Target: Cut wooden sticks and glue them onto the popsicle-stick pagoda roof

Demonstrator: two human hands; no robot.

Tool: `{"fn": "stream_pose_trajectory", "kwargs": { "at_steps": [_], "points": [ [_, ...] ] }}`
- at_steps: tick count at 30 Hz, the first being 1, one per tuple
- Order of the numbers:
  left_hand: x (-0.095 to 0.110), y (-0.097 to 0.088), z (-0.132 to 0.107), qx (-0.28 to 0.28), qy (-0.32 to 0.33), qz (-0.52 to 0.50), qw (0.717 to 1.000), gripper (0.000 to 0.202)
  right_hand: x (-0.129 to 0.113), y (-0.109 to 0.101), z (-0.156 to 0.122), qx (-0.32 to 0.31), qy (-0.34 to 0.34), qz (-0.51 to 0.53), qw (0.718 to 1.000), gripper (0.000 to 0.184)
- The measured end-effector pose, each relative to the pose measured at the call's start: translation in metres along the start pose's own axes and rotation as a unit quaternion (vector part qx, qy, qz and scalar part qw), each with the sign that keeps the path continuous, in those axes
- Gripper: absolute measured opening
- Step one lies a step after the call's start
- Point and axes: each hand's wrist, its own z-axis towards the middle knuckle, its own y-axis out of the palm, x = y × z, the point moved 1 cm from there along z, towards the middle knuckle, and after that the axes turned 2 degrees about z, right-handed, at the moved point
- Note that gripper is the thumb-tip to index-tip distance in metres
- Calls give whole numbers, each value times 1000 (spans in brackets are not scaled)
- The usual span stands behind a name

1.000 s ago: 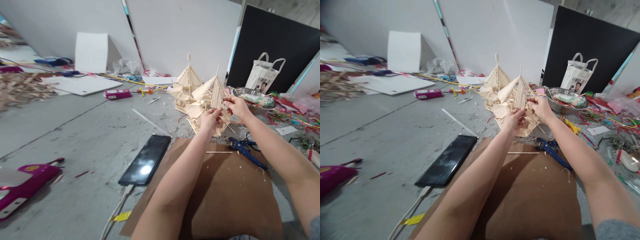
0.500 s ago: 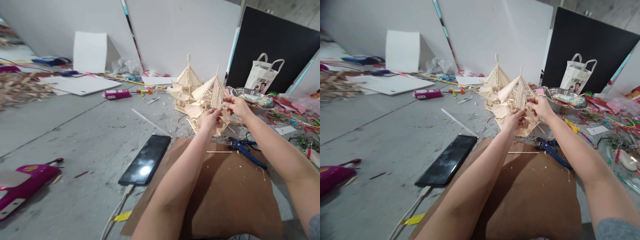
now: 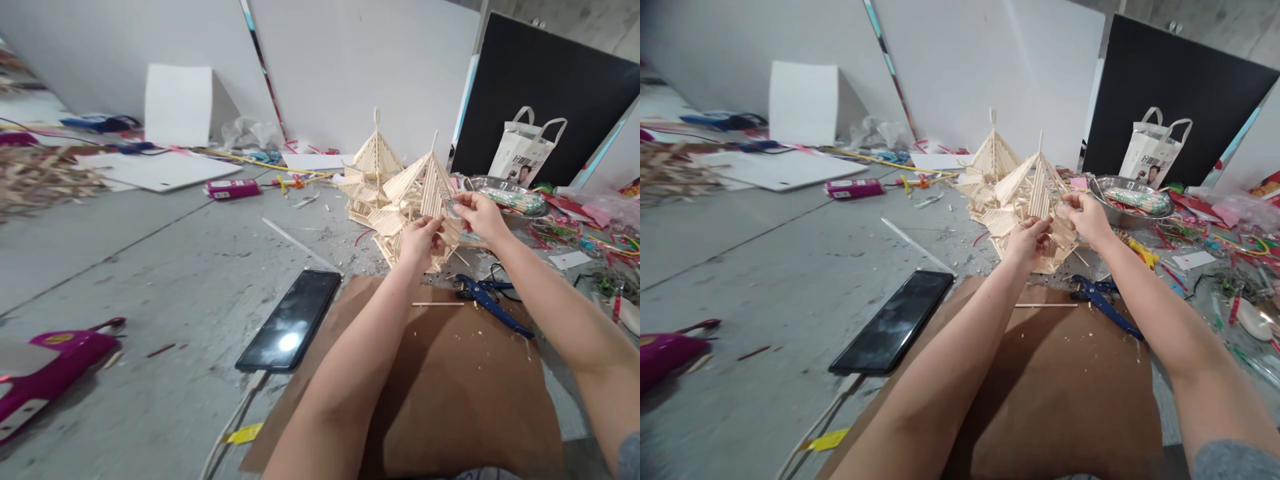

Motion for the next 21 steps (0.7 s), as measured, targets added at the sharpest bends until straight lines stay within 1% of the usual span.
{"fn": "stream_pose_trajectory", "kwargs": {
  "at_steps": [2,3,4,6,8,10,12,13,15,17,19,21],
  "points": [
    [0,0,0,0,2,-5,1000,27,5,-14,-15,4,-11,-49,999,14],
    [-1,-1,-1,-1,3,-7,1000,27,8,-22,-24,-8,-12,-90,996,15],
    [-2,-1,0,-2,4,-8,1000,28,13,-31,-36,-21,-8,-142,990,17],
    [-4,-2,1,-6,7,-10,1000,30,24,-50,-60,-46,11,-245,968,19],
    [-6,-2,3,-10,11,-14,1000,32,39,-66,-85,-94,29,-344,934,21],
    [-7,-3,5,-13,13,-19,1000,32,54,-78,-107,-143,62,-431,889,25],
    [-8,-3,6,-13,11,-20,1000,32,68,-83,-124,-173,91,-483,854,28],
    [-8,-3,6,-14,9,-21,1000,31,74,-84,-130,-184,103,-497,842,28],
    [-6,-2,6,-16,4,-23,1000,32,81,-83,-137,-201,114,-502,833,29],
    [-5,-2,4,-20,-1,-26,999,32,85,-83,-137,-203,116,-490,840,32],
    [-3,-2,3,-25,-7,-28,999,33,89,-88,-131,-171,116,-485,850,36],
    [-2,-1,1,-27,-12,-30,999,32,96,-99,-121,-111,121,-497,852,38]
  ]
}}
